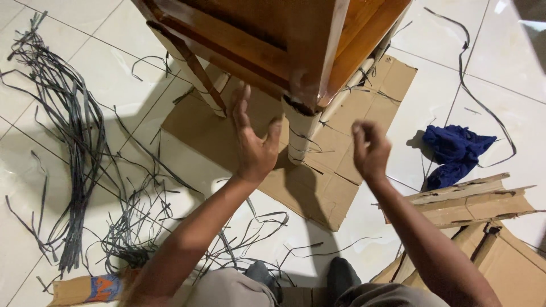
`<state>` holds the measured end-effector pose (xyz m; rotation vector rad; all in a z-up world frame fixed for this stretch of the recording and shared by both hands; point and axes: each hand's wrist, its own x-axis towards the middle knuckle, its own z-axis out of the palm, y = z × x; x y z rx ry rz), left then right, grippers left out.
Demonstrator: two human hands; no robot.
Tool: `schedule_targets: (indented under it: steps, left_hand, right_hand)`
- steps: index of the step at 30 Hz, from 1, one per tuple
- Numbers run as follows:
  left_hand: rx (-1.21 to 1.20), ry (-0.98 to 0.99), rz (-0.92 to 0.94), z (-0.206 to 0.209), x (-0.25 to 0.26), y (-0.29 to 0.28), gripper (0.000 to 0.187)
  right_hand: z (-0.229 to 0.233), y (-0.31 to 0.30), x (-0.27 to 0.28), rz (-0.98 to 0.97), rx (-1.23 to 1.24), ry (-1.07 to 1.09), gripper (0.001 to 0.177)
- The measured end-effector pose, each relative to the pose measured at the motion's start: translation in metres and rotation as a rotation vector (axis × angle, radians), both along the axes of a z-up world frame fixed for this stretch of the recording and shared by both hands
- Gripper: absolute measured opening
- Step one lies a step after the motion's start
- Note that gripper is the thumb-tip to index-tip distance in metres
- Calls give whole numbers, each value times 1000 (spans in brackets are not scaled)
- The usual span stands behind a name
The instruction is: Wrapping a wooden chair with cardboard and securing it for transport
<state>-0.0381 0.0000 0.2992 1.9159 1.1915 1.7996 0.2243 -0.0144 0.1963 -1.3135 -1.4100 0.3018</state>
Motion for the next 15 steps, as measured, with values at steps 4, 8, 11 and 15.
schedule_targets:
  steps: [4,8,11,15]
  left_hand:
    - [-192,14,-64,39,3,6,55]
    - [-71,198,55,94,50,7,114]
    - [-84,131,158,94,77,12,122]
    - [93,153,335,79,93,33,120]
  right_hand:
    - [107,21,-19,-9,219,-33,15]
    - [157,40,-48,97,340,-211,10]
    - [167,47,-65,42,385,-365,9]
    - [155,55,-68,-81,415,-462,8]
